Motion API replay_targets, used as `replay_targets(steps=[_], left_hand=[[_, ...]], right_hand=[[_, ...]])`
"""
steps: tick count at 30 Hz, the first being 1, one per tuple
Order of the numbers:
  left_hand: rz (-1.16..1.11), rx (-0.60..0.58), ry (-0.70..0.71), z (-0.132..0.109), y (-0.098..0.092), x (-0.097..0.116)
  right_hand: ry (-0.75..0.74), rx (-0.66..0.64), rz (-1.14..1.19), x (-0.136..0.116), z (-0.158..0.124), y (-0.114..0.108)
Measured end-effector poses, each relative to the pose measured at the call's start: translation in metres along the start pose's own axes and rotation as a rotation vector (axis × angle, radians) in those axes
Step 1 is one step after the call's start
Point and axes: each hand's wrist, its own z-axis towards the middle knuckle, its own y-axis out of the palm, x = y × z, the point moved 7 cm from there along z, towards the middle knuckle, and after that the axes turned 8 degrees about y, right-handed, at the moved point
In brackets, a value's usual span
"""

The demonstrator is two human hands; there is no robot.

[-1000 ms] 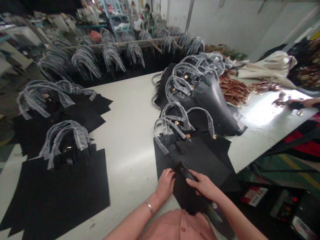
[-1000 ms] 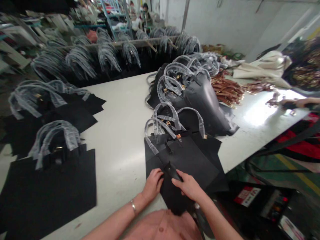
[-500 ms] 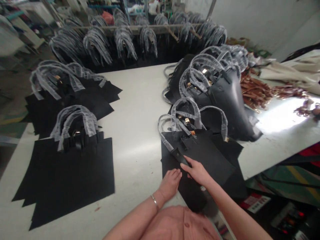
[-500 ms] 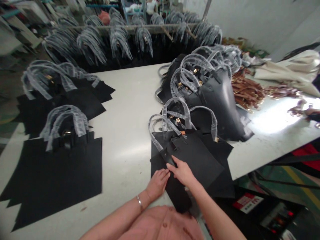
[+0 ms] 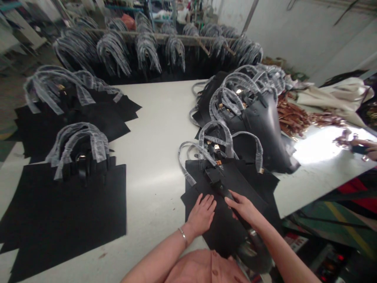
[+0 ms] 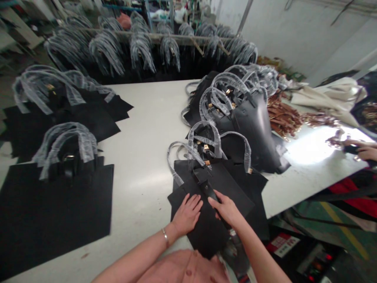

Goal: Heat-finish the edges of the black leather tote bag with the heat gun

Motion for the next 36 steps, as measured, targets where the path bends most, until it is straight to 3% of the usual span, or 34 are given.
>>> replay_targets(steps=[4, 12, 17, 21, 26, 30, 33, 36], left_hand=[[0.011, -0.013, 0.005, 0.0, 0.004, -0.001], [-0.013, -0.008, -0.02, 0.002, 0.003, -0.001], [-0.013, -0.008, -0.037, 0.003, 0.004, -0.004], [-0.006, -0.021, -0.004, -0.001, -0.001, -0.005], [0.028, -0.004, -0.053, 0.015, -0.009, -0.014], [0.085, 0.021, -0.02, 0.041, -0.008, -0.02], [0.184, 0.062, 0.052, 0.046, -0.002, -0.018], [0.243, 0.207, 0.137, 0.048, 0.003, -0.018]], right_hand=[[-0.006, -0.025, -0.043, -0.016, 0.017, 0.017], [0.005, -0.038, -0.104, -0.024, 0.011, 0.015], [-0.027, 0.016, -0.009, -0.031, 0.019, 0.022], [-0.052, 0.091, 0.126, -0.028, 0.011, -0.002], [0.016, 0.093, 0.193, 0.01, -0.002, -0.04], [0.011, 0.039, 0.214, 0.023, 0.008, -0.037], [-0.016, 0.048, 0.217, 0.012, 0.011, -0.032], [-0.018, 0.104, 0.194, -0.005, 0.011, -0.032]])
